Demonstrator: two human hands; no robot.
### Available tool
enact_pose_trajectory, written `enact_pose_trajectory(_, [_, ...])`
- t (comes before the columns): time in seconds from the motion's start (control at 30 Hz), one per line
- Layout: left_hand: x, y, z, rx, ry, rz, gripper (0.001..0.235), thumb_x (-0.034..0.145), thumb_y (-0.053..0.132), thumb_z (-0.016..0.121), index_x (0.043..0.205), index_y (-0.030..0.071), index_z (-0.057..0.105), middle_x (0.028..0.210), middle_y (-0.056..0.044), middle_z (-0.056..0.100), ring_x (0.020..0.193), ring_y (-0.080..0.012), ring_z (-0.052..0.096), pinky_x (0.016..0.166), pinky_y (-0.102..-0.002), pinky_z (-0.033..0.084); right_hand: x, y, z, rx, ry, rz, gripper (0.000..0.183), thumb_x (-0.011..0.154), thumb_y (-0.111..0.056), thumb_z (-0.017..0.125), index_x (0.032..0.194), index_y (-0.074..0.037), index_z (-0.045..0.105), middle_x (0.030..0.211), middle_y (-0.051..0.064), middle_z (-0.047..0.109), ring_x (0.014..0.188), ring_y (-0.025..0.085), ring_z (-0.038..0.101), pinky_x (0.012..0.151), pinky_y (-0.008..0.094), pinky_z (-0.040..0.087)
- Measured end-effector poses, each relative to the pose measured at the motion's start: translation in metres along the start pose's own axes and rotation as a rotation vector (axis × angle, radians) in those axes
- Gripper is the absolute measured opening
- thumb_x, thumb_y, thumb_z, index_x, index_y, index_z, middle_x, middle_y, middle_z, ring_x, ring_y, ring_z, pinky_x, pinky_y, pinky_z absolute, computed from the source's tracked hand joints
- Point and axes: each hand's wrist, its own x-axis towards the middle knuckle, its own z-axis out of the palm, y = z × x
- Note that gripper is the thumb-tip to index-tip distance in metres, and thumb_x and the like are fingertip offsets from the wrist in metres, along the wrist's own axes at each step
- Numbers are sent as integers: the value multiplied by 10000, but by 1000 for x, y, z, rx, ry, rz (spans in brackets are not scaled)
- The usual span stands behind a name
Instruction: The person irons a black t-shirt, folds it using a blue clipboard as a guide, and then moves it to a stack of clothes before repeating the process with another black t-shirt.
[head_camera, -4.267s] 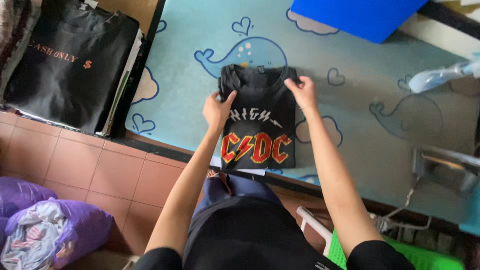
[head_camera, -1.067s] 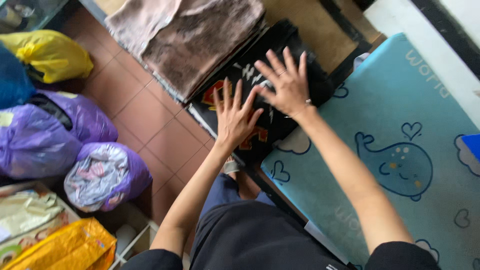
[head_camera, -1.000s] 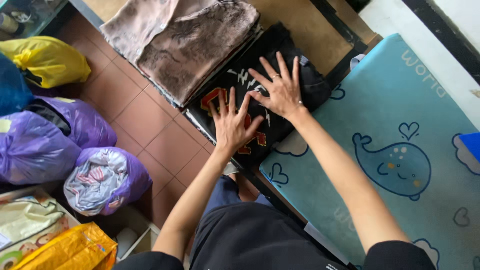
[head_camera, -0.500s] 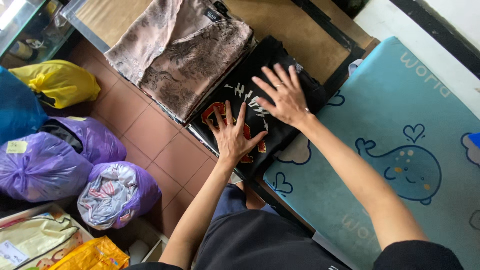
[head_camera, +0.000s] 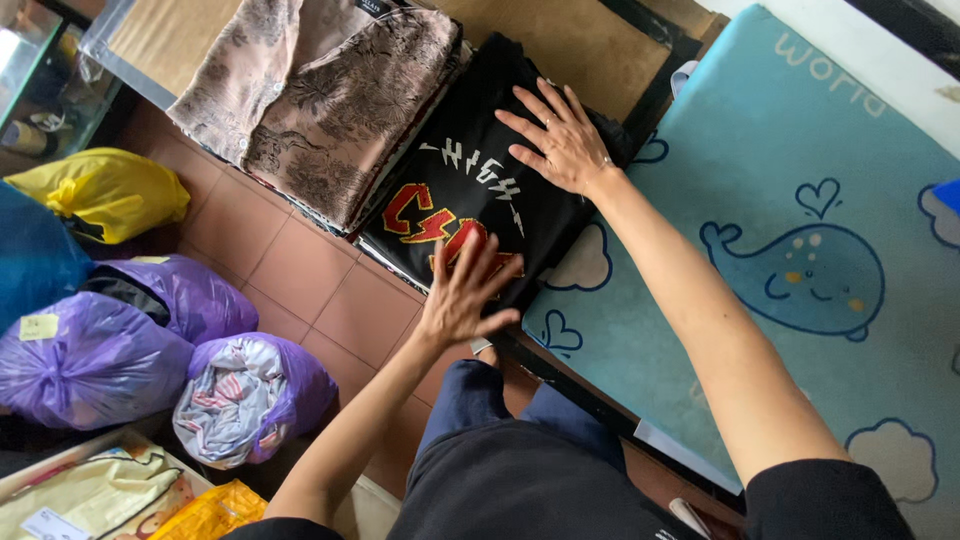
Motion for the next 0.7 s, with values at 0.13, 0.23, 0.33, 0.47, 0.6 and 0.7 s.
enact_pose_trajectory(0.13, [-75,28,28,-192,-120,14,871,998,813,149,1701,301,192,1761,-145,244,1648,-295,138,1281,-648,6,0,-8,3,12,-74,42,650,1124,-634,209,1690,-329,307,1756,61,254,1610,368,167,1287,604,133])
enact_pose_trajectory(0.23, [-145,45,57,-264,-41,84,787,1060,670,390,1681,198,292,1709,-259,293,1614,-392,240,1284,-682,55,-11,-45,11,-101,118,81,545,1168,-526,378,1645,-277,464,1694,147,410,1549,466,322,1233,683,142])
enact_pose_trajectory(0.33, [-211,57,91,-79,-69,-11,734,1041,590,410,1690,264,303,1714,-158,298,1618,-322,207,1279,-667,38,-40,-111,27,-288,577,-52,476,1060,-596,572,1390,-285,715,1469,160,617,1368,445,541,1122,648,372])
enact_pose_trajectory(0.47, [-315,47,165,399,-692,20,749,909,337,679,1601,316,393,1694,-82,324,1566,-330,317,1244,-684,248,-118,-230,90,20,657,-185,623,974,-689,481,1417,-290,659,1647,236,398,1455,482,420,1120,641,362])
enact_pose_trajectory(0.6, [-388,57,204,-381,-1205,-794,505,945,389,604,1447,348,638,1479,6,663,1410,-221,597,1198,-400,511,-272,-323,184,140,311,-297,378,1002,-553,530,852,-264,723,934,34,729,978,336,681,1120,683,387])
enact_pose_trajectory(0.7, [-330,91,230,-12,-1023,-663,609,836,729,630,1359,418,668,1260,25,768,1209,-207,732,1022,-430,621,-441,-374,205,225,-23,-10,315,1054,-534,473,974,-300,668,833,-25,730,720,245,725,824,472,559])
